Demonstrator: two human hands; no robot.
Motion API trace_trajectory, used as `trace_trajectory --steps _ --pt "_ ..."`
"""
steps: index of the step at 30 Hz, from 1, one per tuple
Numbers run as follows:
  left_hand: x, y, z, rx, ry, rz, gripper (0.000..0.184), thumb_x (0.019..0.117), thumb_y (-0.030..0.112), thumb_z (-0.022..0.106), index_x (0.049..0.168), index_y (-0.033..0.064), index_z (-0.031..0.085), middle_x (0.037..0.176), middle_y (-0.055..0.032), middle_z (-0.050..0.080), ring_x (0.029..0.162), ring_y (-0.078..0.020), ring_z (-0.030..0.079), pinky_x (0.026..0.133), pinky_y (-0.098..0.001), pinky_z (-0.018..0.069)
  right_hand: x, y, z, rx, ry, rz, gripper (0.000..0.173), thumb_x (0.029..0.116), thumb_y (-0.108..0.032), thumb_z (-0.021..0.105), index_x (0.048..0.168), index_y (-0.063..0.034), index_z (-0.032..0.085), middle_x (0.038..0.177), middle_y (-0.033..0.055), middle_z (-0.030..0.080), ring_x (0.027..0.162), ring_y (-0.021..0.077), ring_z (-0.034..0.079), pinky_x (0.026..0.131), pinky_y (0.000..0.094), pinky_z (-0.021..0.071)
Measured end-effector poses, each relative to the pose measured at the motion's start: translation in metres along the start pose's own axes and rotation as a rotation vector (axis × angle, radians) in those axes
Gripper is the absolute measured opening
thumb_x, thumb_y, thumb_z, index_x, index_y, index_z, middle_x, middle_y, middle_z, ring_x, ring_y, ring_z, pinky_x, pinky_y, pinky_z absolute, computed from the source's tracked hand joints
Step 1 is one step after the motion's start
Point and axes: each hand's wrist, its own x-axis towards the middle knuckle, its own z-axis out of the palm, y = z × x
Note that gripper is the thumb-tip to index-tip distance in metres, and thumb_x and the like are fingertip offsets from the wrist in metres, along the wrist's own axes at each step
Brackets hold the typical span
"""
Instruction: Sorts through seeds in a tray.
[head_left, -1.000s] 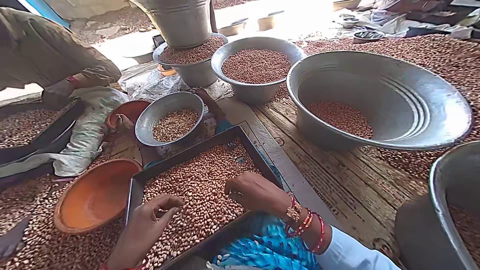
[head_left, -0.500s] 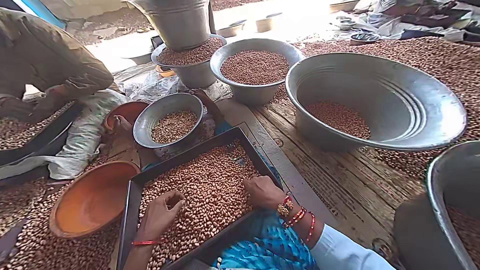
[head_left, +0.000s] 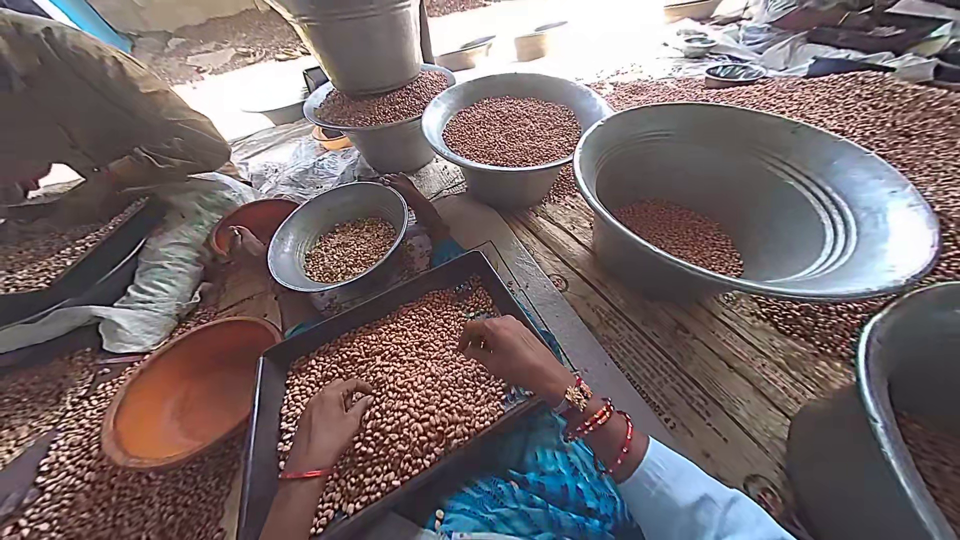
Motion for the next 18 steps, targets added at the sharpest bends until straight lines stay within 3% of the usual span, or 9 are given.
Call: trace_trajectory --steps 4,7,9,10,12,14,16,18 --pt "0.000 0.003 0.001 0.037 -0.047 -0.013 0.018 0.0928 0.005 0.072 0.109 -0.0012 0.075 0.098 -0.0266 0.070 0.089 -0.0433 0.067 0.087 -0.0601 0.0506 -0.004 0.004 0.005 -0.170 -0.119 0.109 0.021 0.1006 -0.015 0.061 0.111 -0.0032 0.074 0.103 0.0181 0.073 0.101 0.0358 0.069 0.089 0.0562 0.0508" --pt "-0.001 0.000 0.001 0.024 -0.032 -0.034 0.015 0.0920 0.008 0.074 0.104 -0.0002 0.075 0.088 -0.0224 0.069 0.081 -0.0389 0.065 0.081 -0.0584 0.0503 -0.008 0.004 0.014 -0.203 -0.190 0.133 0.021 0.1001 -0.015 0.062 0.109 -0.0009 0.074 0.105 0.0207 0.072 0.103 0.0387 0.068 0.088 0.0585 0.0503" --pt "-0.001 -0.008 -0.002 -0.103 0.017 -0.046 0.013 0.0915 0.009 0.076 0.102 0.0011 0.075 0.073 -0.0119 0.062 0.065 -0.0256 0.055 0.069 -0.0490 0.0463 -0.010 0.004 0.017 -0.218 -0.230 0.130 0.021 0.1002 -0.015 0.062 0.108 0.0006 0.073 0.105 0.0220 0.072 0.104 0.0401 0.068 0.088 0.0594 0.0505" --pt "-0.001 -0.014 -0.003 -0.241 0.050 -0.029 0.012 0.0913 0.008 0.074 0.101 0.0006 0.073 0.070 -0.0048 0.059 0.060 -0.0159 0.050 0.063 -0.0394 0.0432 -0.013 0.003 0.017 -0.225 -0.251 0.133 0.021 0.0998 -0.015 0.063 0.107 0.0014 0.072 0.105 0.0225 0.071 0.104 0.0407 0.068 0.088 0.0598 0.0505" --pt "0.000 -0.026 -0.005 -0.647 0.068 0.016 0.012 0.0897 0.006 0.056 0.098 0.0060 0.064 0.071 0.0099 0.061 0.054 0.0029 0.053 0.053 -0.0159 0.0462 -0.017 0.001 0.016 -0.249 -0.295 0.143 0.021 0.0990 -0.015 0.063 0.104 0.0022 0.072 0.103 0.0226 0.071 0.102 0.0408 0.067 0.086 0.0600 0.0501" --pt "-0.002 -0.024 -0.007 -0.961 -0.012 0.062 0.025 0.0843 0.007 0.040 0.101 0.0144 0.056 0.077 0.0134 0.066 0.058 0.0034 0.061 0.051 -0.0133 0.0497 -0.020 0.001 0.016 -0.288 -0.352 0.167 0.021 0.0992 -0.017 0.064 0.105 0.0018 0.072 0.104 0.0226 0.071 0.103 0.0408 0.067 0.086 0.0600 0.0502" --pt "-0.009 -0.006 -0.008 -0.975 -0.136 0.111 0.029 0.0810 0.009 0.043 0.104 0.0157 0.059 0.080 0.0144 0.065 0.059 0.0036 0.059 0.052 -0.0137 0.0486 -0.021 0.002 0.018 -0.319 -0.387 0.186 0.020 0.0972 -0.016 0.067 0.106 0.0010 0.072 0.106 0.0231 0.070 0.105 0.0417 0.067 0.087 0.0607 0.0504" --pt "-0.018 0.022 -0.003 -0.795 -0.252 0.177 0.021 0.0850 0.011 0.054 0.102 0.0124 0.066 0.077 0.0140 0.062 0.057 0.0058 0.052 0.053 -0.0129 0.0435 -0.020 0.004 0.021 -0.325 -0.406 0.186 0.019 0.0947 -0.014 0.069 0.107 0.0004 0.073 0.108 0.0233 0.070 0.106 0.0422 0.066 0.087 0.0614 0.0502"
